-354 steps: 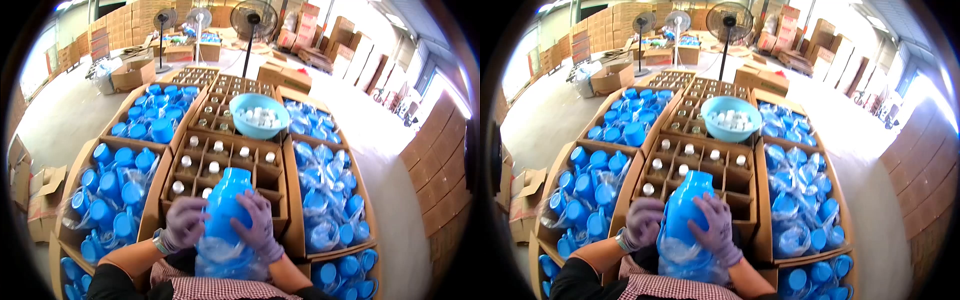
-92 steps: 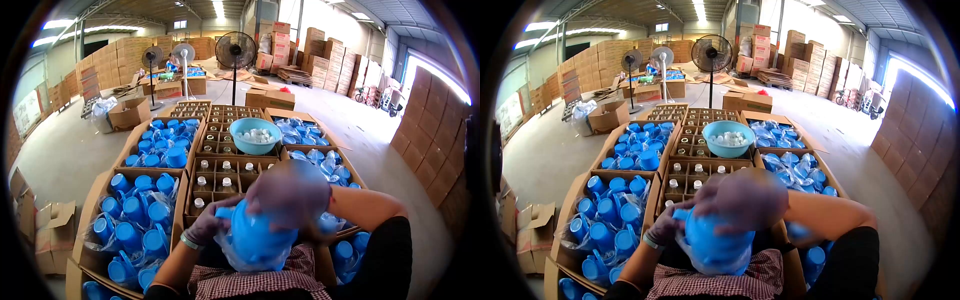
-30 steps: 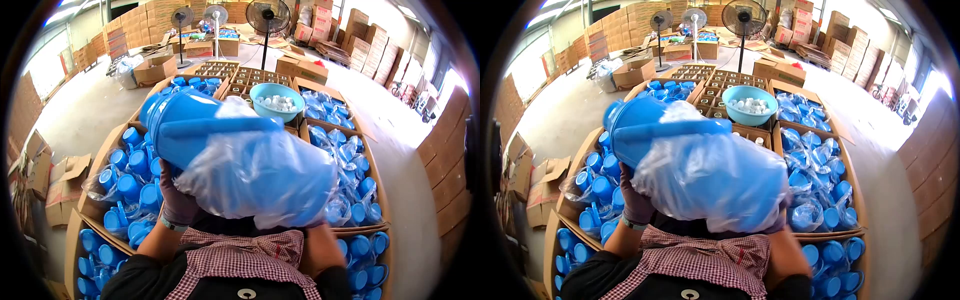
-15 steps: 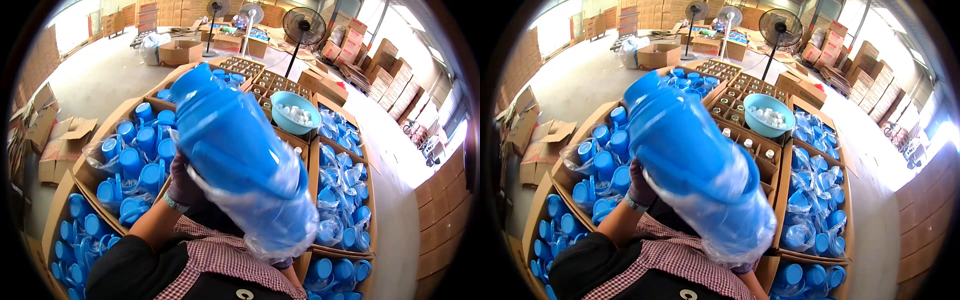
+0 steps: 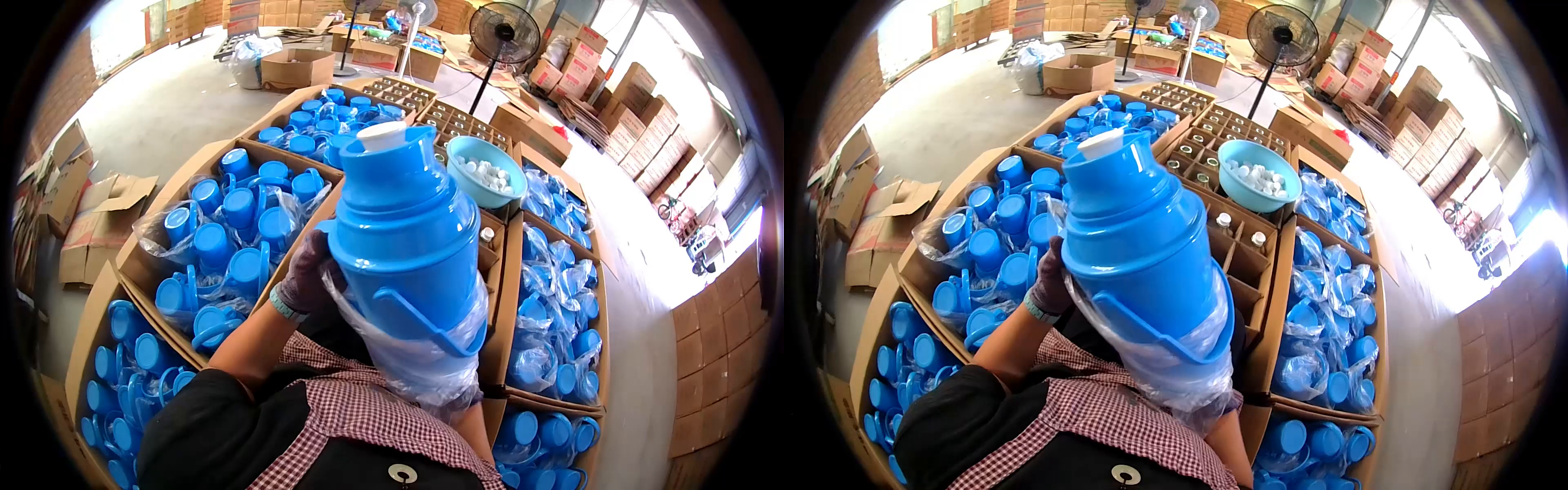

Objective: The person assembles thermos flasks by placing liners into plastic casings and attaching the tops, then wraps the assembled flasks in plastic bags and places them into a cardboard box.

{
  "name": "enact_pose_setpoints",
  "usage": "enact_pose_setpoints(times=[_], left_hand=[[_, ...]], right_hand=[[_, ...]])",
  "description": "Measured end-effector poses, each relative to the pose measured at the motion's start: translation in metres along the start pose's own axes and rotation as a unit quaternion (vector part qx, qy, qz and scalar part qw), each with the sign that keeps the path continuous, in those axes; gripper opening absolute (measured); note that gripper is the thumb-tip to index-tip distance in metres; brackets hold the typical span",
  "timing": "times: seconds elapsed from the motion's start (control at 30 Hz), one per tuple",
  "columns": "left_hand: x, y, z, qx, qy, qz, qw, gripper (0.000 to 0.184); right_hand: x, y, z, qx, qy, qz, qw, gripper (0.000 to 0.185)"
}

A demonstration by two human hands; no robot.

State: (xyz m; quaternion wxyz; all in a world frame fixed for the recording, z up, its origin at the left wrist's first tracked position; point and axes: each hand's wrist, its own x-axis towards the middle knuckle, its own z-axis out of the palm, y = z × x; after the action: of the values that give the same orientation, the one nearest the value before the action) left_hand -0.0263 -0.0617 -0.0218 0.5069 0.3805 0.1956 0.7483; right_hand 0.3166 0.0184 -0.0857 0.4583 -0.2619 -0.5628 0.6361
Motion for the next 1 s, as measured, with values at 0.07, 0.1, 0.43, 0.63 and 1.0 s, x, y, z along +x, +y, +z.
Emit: enact_pose_setpoints(times=[0.07, 0.1, 0.43, 0.63, 1.0], left_hand=[[-0.010, 0.015, 0.014, 0.042, 0.025, 0.033, 0.998, 0.094], [-0.013, 0.019, 0.014, 0.033, 0.040, 0.035, 0.998, 0.100], [-0.044, 0.079, 0.070, 0.299, -0.040, -0.006, 0.953, 0.084], [-0.070, 0.106, 0.071, 0.273, -0.041, -0.018, 0.961, 0.064], [-0.074, 0.067, 0.137, 0.370, -0.115, 0.070, 0.919, 0.024]], right_hand=[[0.007, -0.020, -0.017, -0.004, 0.046, -0.015, 0.999, 0.022], [0.010, -0.032, -0.025, -0.017, 0.077, -0.034, 0.996, 0.022], [-0.019, 0.033, 0.015, -0.006, -0.119, -0.029, 0.992, 0.059], [-0.027, -0.020, 0.014, 0.064, -0.123, 0.083, 0.987, 0.049], [-0.074, -0.221, 0.050, -0.348, -0.086, -0.154, 0.921, 0.109]])
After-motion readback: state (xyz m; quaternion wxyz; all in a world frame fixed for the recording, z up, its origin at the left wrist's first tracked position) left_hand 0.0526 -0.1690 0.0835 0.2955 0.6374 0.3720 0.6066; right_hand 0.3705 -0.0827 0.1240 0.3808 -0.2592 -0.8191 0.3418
